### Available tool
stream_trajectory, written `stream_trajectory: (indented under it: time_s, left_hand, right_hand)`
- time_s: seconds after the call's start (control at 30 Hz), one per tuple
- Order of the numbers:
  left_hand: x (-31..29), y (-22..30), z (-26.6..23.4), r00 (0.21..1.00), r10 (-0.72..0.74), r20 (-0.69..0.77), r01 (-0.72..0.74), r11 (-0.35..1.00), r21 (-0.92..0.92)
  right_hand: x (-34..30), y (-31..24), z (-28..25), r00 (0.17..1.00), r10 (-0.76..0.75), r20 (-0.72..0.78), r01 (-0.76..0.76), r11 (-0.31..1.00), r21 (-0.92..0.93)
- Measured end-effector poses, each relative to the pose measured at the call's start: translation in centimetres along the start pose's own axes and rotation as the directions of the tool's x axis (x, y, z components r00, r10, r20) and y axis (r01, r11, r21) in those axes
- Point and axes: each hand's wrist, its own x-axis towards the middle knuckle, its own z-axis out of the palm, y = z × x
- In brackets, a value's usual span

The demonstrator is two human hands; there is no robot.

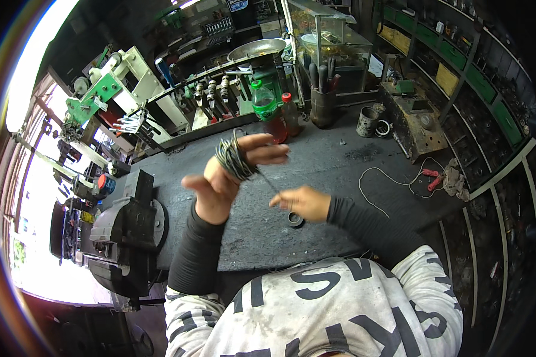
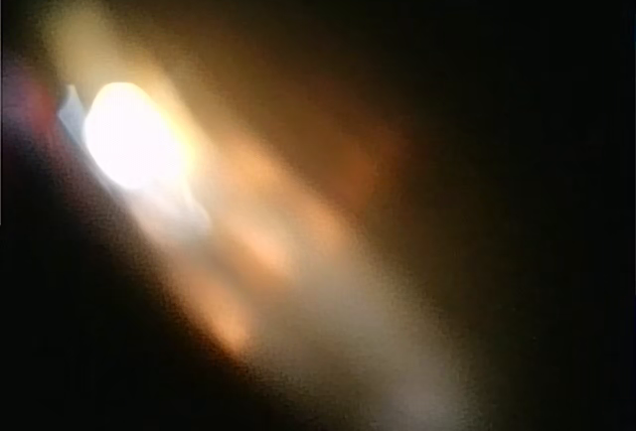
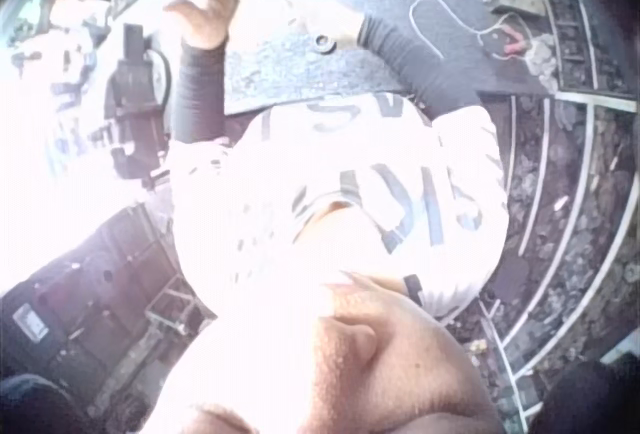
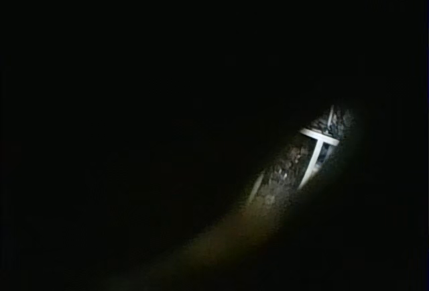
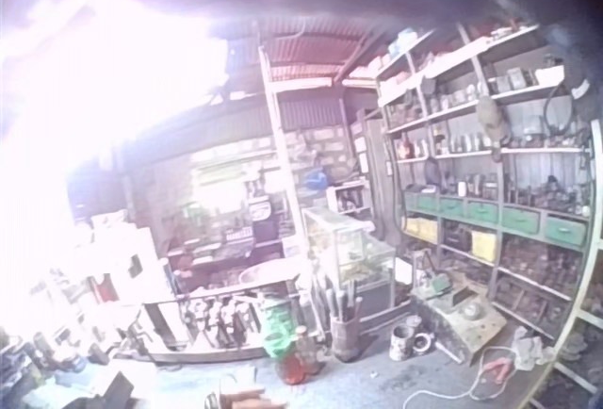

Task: The person coils a length of thin wire by hand around their fingers, then secures the bundle with a twist tie. They move to a wall tool rack and hang the coiled wire, then return to the workbench to handle a metal part and a small green tool.

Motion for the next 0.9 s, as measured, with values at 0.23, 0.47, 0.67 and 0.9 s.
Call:
stream_trajectory:
  time_s: [0.23, 0.47, 0.67, 0.9]
  left_hand:
    - [-4.6, -7.1, -4.0, 0.96, -0.244, 0.138, 0.077, 0.702, 0.708]
    - [-4.7, -5.8, 2.3, 0.826, -0.277, 0.492, 0.347, 0.936, -0.055]
    - [-2.0, -5.5, 1.0, 0.998, -0.055, -0.034, 0.049, 0.984, -0.172]
    - [-6.2, -11.6, -2.5, 0.922, -0.209, 0.325, -0.093, 0.697, 0.711]
  right_hand:
    - [-2.6, -8.5, -4.1, 0.953, -0.016, 0.304, 0.045, 0.995, -0.087]
    - [1.2, -3.5, -7.5, 0.994, -0.061, -0.086, 0.087, 0.933, 0.35]
    - [-2.5, -1.9, 2.1, 0.948, 0.317, 0.034, -0.315, 0.914, 0.257]
    - [-2.8, -6.9, -2.9, 0.997, 0.073, 0.038, -0.055, 0.935, -0.351]
